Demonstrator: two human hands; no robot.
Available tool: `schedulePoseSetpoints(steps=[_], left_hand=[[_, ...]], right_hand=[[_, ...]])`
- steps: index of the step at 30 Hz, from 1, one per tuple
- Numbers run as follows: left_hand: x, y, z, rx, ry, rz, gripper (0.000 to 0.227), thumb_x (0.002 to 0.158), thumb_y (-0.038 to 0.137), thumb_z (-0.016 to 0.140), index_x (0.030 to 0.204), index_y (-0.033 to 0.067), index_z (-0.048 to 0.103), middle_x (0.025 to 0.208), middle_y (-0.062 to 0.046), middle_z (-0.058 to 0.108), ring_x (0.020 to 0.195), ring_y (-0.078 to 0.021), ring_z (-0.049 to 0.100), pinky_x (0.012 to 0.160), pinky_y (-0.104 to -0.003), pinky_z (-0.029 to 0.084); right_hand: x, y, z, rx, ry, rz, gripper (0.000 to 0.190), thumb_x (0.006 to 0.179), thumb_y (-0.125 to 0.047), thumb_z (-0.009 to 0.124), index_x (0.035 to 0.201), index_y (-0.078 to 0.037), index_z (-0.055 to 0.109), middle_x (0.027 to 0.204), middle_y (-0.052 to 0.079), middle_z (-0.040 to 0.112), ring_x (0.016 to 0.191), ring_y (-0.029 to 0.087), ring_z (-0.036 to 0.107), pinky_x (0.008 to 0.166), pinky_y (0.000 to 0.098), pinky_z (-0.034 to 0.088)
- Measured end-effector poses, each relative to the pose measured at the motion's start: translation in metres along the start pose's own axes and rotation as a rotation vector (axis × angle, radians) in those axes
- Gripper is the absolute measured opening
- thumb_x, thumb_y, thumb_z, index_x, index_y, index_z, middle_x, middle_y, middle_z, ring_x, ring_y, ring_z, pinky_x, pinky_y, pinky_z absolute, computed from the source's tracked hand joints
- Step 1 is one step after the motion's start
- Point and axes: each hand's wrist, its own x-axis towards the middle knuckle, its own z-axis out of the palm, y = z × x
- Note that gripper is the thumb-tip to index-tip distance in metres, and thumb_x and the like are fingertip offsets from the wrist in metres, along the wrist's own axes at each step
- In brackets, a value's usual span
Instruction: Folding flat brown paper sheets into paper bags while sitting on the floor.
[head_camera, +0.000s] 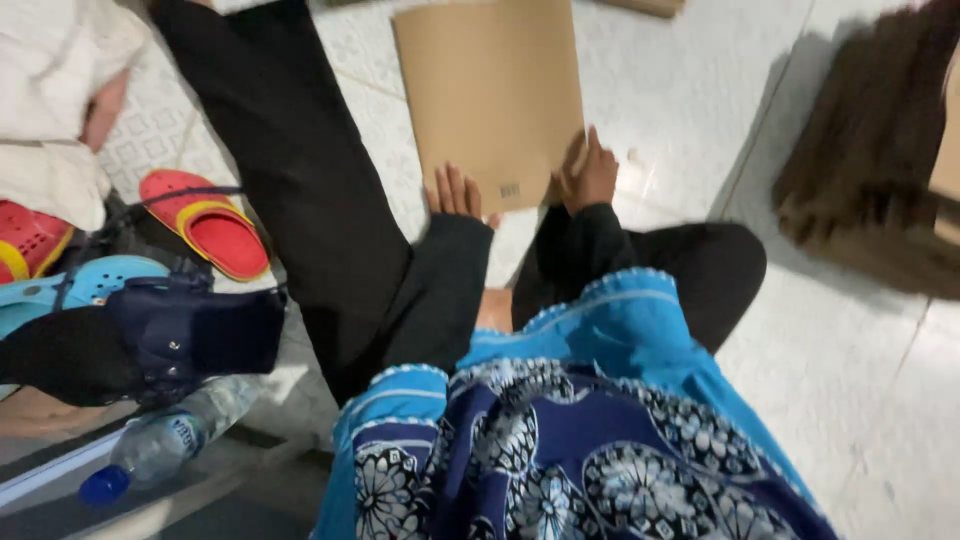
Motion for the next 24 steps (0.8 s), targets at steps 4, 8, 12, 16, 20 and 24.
schedulePoseSetpoints(steps=[4, 8, 12, 16, 20, 24], left_hand=[[-0.014, 0.025, -0.036, -0.025, -0.114, 0.015, 0.097, 0.094, 0.071, 0.05, 0.162, 0.0078, 0.022, 0.169, -0.03, 0.004, 0.157, -0.0492, 0.0, 0.123, -0.071, 0.003], [-0.015, 0.056, -0.052, -0.075, -0.196, 0.05, 0.097, 0.097, 0.071, 0.048, 0.165, 0.0111, 0.014, 0.17, -0.028, 0.001, 0.157, -0.0477, -0.005, 0.123, -0.072, 0.003], [-0.005, 0.09, -0.004, -0.043, -0.117, -0.005, 0.091, 0.103, 0.055, 0.049, 0.167, 0.0117, 0.002, 0.172, -0.026, 0.003, 0.158, -0.0446, -0.004, 0.123, -0.069, 0.0], [0.016, 0.098, 0.037, -0.361, -0.034, -0.004, 0.103, 0.09, 0.043, 0.069, 0.168, 0.0166, 0.007, 0.174, -0.013, 0.004, 0.158, -0.0407, 0.003, 0.125, -0.067, 0.008], [0.005, 0.087, -0.048, -0.442, -0.392, -0.09, 0.103, 0.098, 0.046, 0.059, 0.165, 0.031, -0.018, 0.173, 0.008, -0.012, 0.16, -0.0321, -0.001, 0.128, -0.062, 0.014], [-0.013, 0.063, -0.054, -0.94, -0.083, -0.012, 0.116, 0.08, -0.008, 0.055, 0.164, 0.0542, 0.005, 0.173, 0.011, 0.014, 0.159, -0.0282, 0.017, 0.127, -0.059, 0.012]], right_hand=[[-0.004, -0.011, -0.027, 0.2, -0.139, 0.166, 0.117, 0.075, -0.034, 0.094, 0.165, -0.019, 0.022, 0.122, 0.024, 0.055, 0.114, 0.049, 0.059, 0.102, 0.0547, 0.048], [-0.002, -0.028, -0.058, 0.385, -0.182, 0.194, 0.114, 0.078, -0.017, 0.091, 0.166, -0.02, 0.019, 0.124, 0.026, 0.053, 0.124, 0.049, 0.054, 0.11, 0.0509, 0.043], [-0.007, -0.036, -0.07, 0.471, -0.031, 0.003, 0.12, 0.068, -0.001, 0.089, 0.166, -0.016, 0.021, 0.119, 0.025, 0.052, 0.115, 0.05, 0.052, 0.11, 0.0506, 0.041], [-0.021, -0.077, -0.125, 0.478, -0.034, -0.088, 0.107, 0.076, 0.008, 0.073, 0.167, -0.016, 0.021, 0.116, 0.02, 0.044, 0.109, 0.04, 0.054, 0.097, 0.0416, 0.053], [-0.04, -0.121, -0.195, 0.8, 0.035, -0.302, 0.082, 0.095, -0.006, 0.073, 0.165, -0.008, 0.029, 0.128, 0.019, 0.046, 0.112, 0.034, 0.057, 0.089, 0.0378, 0.06], [-0.055, -0.119, -0.186, 1.217, 0.04, -0.197, 0.078, 0.102, -0.011, 0.065, 0.166, -0.008, 0.02, 0.165, 0.014, 0.024, 0.149, 0.033, 0.03, 0.119, 0.0556, 0.032]])
